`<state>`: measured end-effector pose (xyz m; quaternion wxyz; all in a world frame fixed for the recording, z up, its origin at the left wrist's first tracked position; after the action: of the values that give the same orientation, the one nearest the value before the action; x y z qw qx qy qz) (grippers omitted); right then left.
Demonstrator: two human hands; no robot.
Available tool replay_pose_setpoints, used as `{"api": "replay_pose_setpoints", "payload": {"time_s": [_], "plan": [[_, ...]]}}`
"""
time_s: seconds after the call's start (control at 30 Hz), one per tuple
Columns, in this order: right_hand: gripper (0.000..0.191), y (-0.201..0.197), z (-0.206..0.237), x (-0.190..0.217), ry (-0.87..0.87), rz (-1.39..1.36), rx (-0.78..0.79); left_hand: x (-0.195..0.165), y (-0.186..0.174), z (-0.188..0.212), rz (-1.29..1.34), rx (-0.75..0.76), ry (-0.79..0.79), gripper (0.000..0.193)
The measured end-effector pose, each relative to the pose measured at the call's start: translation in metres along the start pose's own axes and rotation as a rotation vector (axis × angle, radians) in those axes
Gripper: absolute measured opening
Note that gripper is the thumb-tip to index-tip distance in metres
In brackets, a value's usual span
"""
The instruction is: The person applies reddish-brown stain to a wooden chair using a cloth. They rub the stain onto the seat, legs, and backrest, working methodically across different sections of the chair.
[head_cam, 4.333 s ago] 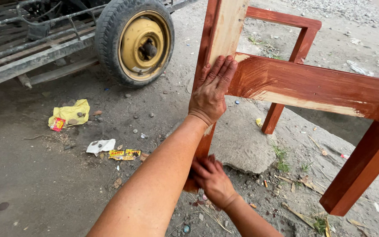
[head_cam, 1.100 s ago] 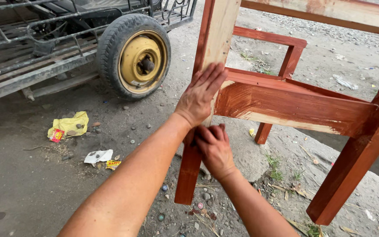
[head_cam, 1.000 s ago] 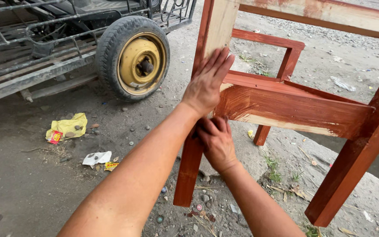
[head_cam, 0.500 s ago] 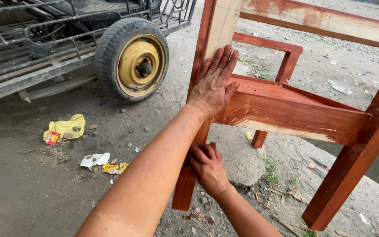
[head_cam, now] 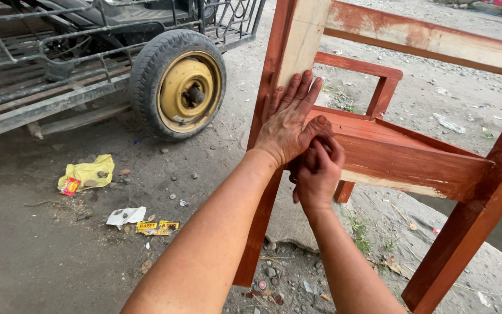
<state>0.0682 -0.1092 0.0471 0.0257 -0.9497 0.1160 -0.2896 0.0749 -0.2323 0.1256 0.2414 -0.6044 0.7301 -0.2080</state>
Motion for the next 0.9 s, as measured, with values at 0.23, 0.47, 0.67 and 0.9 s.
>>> {"api": "replay_pose_setpoints", "payload": {"time_s": [0.23,0.47,0.67,0.9], "plan": [[0.032,0.01,0.004,0.017,-0.284,0.283,0.112,-0.005,-0.002,0.004,-0.123,0.014,-0.002,0.076],[0.031,-0.016,0.039,0.016,-0.347,0.23,0.246,-0.009,-0.005,0.01,-0.13,0.024,0.008,0.077],[0.051,-0.007,0.0,0.021,-0.248,0.04,0.129,-0.008,-0.008,0.011,-0.086,0.008,0.018,0.077],[0.072,0.006,-0.003,0.009,0.16,-0.69,0.366,-0.005,-0.004,0.004,-0.163,0.017,-0.004,0.076]]}}
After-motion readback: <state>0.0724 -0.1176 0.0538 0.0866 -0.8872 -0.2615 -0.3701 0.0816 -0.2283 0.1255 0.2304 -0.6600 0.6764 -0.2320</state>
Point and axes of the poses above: each hand's wrist, its own z-axis away from the middle knuckle, its own y-axis out of the palm, x = y × z, the point moved 3 cm from there along -z, towards the middle knuckle
